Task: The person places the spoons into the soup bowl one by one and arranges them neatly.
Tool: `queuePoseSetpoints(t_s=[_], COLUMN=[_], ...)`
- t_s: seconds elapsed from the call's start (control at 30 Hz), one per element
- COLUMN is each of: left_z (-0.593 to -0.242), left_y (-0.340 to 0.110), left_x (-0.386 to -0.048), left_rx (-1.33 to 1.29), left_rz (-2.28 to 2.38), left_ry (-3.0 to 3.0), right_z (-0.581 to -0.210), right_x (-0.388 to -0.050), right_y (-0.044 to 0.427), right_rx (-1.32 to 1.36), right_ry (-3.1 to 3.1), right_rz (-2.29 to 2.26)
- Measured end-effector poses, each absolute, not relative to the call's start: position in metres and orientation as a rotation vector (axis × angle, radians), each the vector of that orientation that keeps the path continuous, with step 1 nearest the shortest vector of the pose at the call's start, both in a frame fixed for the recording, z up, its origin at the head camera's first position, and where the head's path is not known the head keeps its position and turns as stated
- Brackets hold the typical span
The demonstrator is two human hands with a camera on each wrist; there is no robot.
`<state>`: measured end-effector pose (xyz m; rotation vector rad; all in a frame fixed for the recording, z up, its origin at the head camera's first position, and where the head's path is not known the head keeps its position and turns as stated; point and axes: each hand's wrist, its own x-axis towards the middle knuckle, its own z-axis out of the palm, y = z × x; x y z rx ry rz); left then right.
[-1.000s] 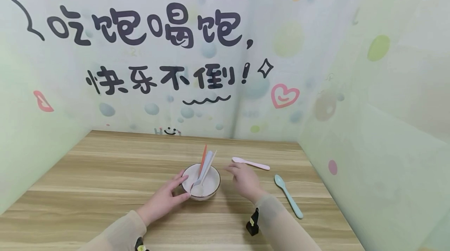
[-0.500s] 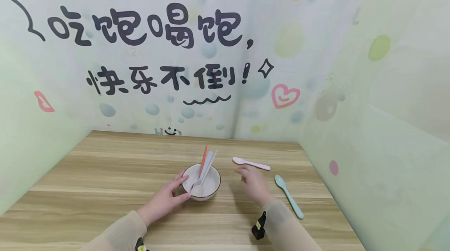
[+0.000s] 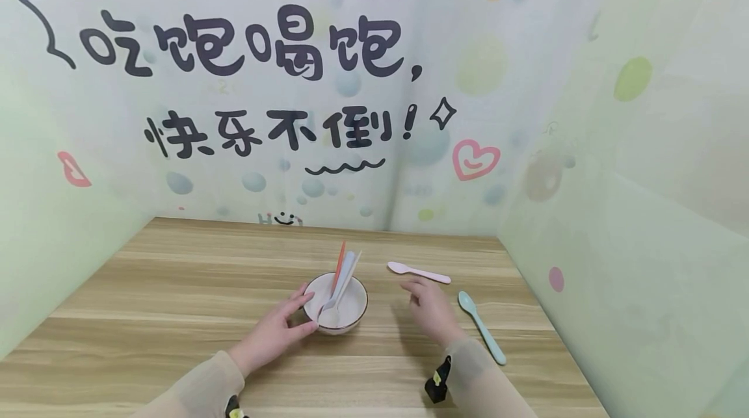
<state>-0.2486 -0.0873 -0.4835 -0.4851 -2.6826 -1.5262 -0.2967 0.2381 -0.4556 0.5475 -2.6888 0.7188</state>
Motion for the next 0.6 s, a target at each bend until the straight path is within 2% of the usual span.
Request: queuePoseSetpoints(t_s=[0.6], left_z=[-0.482], left_y=[-0.088], left_x=[-0.249], left_rx=[-0.488], left_rz=[-1.516], left_ry=[-2.694], right_z=[-0.457], right_x=[-0.285], right_y=[0.262], right_rx=[0.218], right_ry=[-2.743], right_rz=[0.931])
